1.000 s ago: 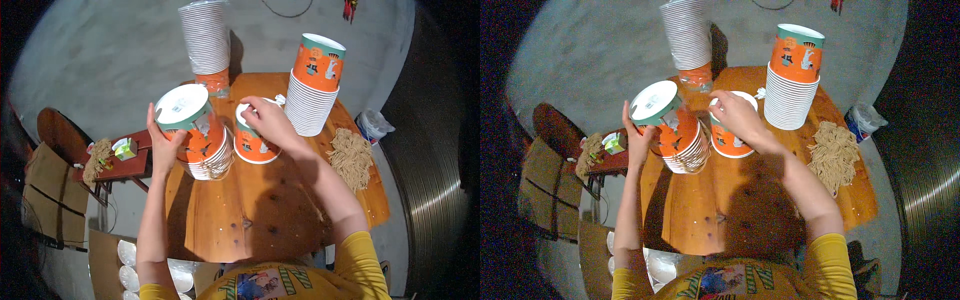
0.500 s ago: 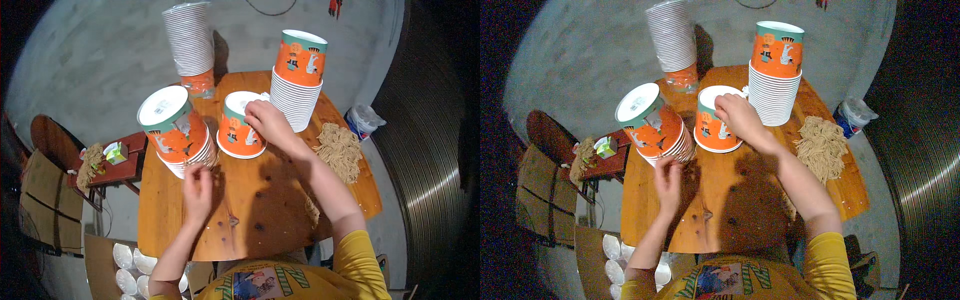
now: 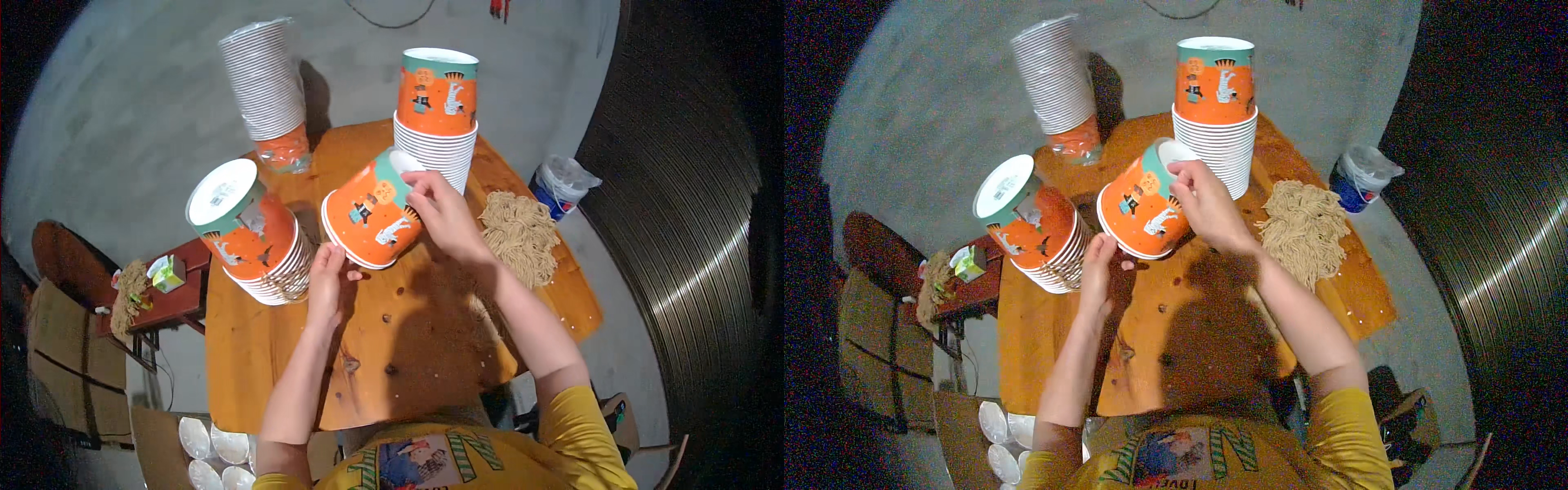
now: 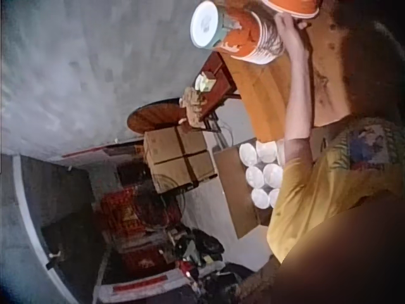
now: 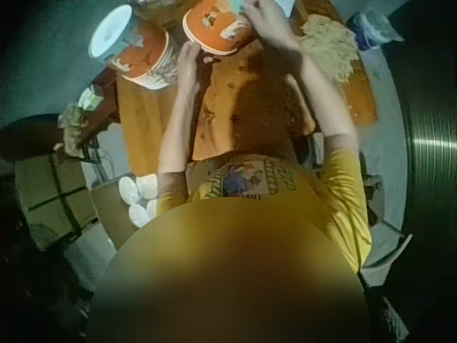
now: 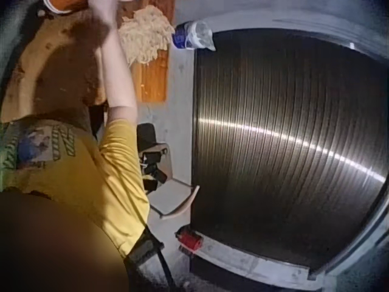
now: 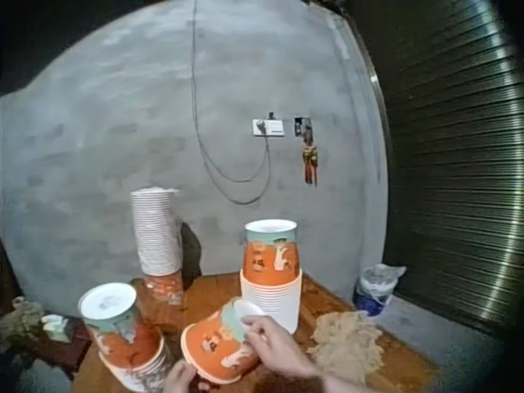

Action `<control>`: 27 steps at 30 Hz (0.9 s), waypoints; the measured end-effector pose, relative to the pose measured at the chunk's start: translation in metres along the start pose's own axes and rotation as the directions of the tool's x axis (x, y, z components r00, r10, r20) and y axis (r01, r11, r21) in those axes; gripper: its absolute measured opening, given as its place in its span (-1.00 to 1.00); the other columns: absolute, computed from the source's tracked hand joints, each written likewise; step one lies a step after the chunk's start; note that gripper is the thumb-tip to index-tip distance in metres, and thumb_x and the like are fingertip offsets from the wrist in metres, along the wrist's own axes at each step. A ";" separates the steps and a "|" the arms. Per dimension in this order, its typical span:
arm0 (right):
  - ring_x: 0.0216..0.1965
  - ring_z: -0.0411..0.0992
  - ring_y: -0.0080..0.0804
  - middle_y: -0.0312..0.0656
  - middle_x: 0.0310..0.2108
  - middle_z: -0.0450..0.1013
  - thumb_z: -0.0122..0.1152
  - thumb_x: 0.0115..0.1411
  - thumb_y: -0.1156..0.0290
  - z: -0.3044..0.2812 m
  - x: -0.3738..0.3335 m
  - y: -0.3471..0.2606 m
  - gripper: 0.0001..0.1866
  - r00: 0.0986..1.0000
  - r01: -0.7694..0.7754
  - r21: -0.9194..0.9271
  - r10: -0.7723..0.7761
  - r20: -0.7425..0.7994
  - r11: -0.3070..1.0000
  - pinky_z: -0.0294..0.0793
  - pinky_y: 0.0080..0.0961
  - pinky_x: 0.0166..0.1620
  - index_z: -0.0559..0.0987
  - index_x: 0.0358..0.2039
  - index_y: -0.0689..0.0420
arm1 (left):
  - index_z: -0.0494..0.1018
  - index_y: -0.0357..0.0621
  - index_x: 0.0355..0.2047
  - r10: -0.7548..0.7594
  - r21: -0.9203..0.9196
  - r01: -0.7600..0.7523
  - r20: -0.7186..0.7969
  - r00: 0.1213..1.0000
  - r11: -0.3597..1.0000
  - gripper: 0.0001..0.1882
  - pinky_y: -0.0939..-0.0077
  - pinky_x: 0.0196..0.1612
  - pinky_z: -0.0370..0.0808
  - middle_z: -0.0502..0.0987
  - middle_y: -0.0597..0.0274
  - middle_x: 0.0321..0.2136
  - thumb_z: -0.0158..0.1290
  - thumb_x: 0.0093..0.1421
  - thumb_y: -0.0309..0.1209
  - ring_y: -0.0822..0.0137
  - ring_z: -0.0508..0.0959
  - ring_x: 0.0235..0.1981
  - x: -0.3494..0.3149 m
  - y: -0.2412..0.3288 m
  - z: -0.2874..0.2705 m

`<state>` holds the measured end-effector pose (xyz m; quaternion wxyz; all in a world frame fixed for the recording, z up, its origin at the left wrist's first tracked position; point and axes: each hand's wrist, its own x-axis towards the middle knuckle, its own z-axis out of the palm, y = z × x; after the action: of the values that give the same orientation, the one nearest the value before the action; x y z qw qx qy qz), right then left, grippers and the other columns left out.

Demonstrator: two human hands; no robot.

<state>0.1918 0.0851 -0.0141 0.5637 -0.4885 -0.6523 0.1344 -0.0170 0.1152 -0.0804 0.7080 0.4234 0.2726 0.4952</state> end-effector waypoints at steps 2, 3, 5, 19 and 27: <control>-0.37 0.34 -0.47 -0.24 -0.45 0.34 0.06 0.20 0.44 -0.013 -0.016 -0.008 -0.74 0.991 -0.082 -0.009 0.081 -0.103 0.997 0.38 -0.51 -0.21 0.40 -0.14 0.30 | 0.33 -0.11 -0.30 0.048 0.153 -0.049 0.010 0.999 0.987 -0.81 0.63 -0.44 0.41 0.45 0.33 -0.44 -0.17 0.35 -0.28 0.53 0.46 -0.43 0.003 0.004 0.011; -0.36 0.32 -0.52 -0.21 -0.38 0.38 0.06 0.20 0.43 -0.017 -0.024 -0.008 -0.74 0.986 -0.095 -0.005 0.093 -0.138 0.995 0.37 -0.52 -0.21 0.40 -0.14 0.31 | 0.32 -0.16 -0.30 0.085 0.195 -0.094 0.054 0.995 0.976 -0.76 0.61 -0.45 0.42 0.45 0.28 -0.46 -0.21 0.37 -0.26 0.50 0.46 -0.49 0.005 0.005 0.013; -0.35 0.32 -0.54 -0.19 -0.31 0.40 0.05 0.21 0.43 -0.023 -0.039 -0.005 -0.76 0.973 -0.151 0.056 0.158 -0.165 0.987 0.37 -0.53 -0.20 0.40 -0.17 0.31 | 0.32 -0.19 -0.32 0.134 0.370 -0.149 0.068 0.989 0.917 -0.76 0.58 -0.47 0.42 0.46 0.28 -0.50 -0.22 0.36 -0.29 0.48 0.47 -0.53 0.006 0.009 0.018; -0.10 0.31 -0.51 -0.08 0.05 0.33 -0.04 0.28 0.47 -0.057 -0.105 0.001 -0.91 0.877 -0.120 0.466 0.313 -0.364 0.877 0.27 -0.55 0.03 0.37 -0.33 0.22 | 0.32 -0.32 -0.30 0.263 0.934 -0.307 0.255 0.931 0.181 -0.73 0.07 -0.19 0.39 0.47 -0.25 -0.35 -0.20 0.30 -0.31 -0.22 0.47 -0.22 0.011 0.049 0.037; -0.27 0.42 -0.63 -0.31 -0.22 0.45 -0.05 0.33 0.32 -0.100 -0.161 0.028 -0.85 0.679 -0.039 0.784 0.591 -0.434 0.620 0.45 -0.64 -0.15 0.42 -0.22 0.11 | 0.23 -0.27 -0.28 0.444 0.925 -0.332 0.380 0.812 -0.185 -0.84 -0.08 -0.35 0.39 0.39 -0.18 -0.32 -0.17 0.27 -0.39 -0.24 0.47 -0.35 0.021 0.074 0.042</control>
<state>0.2742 -0.0658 -0.0991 0.8627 -0.3549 -0.1960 0.3022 -0.0101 0.1320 0.0057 -0.0097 0.8336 0.4229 0.3551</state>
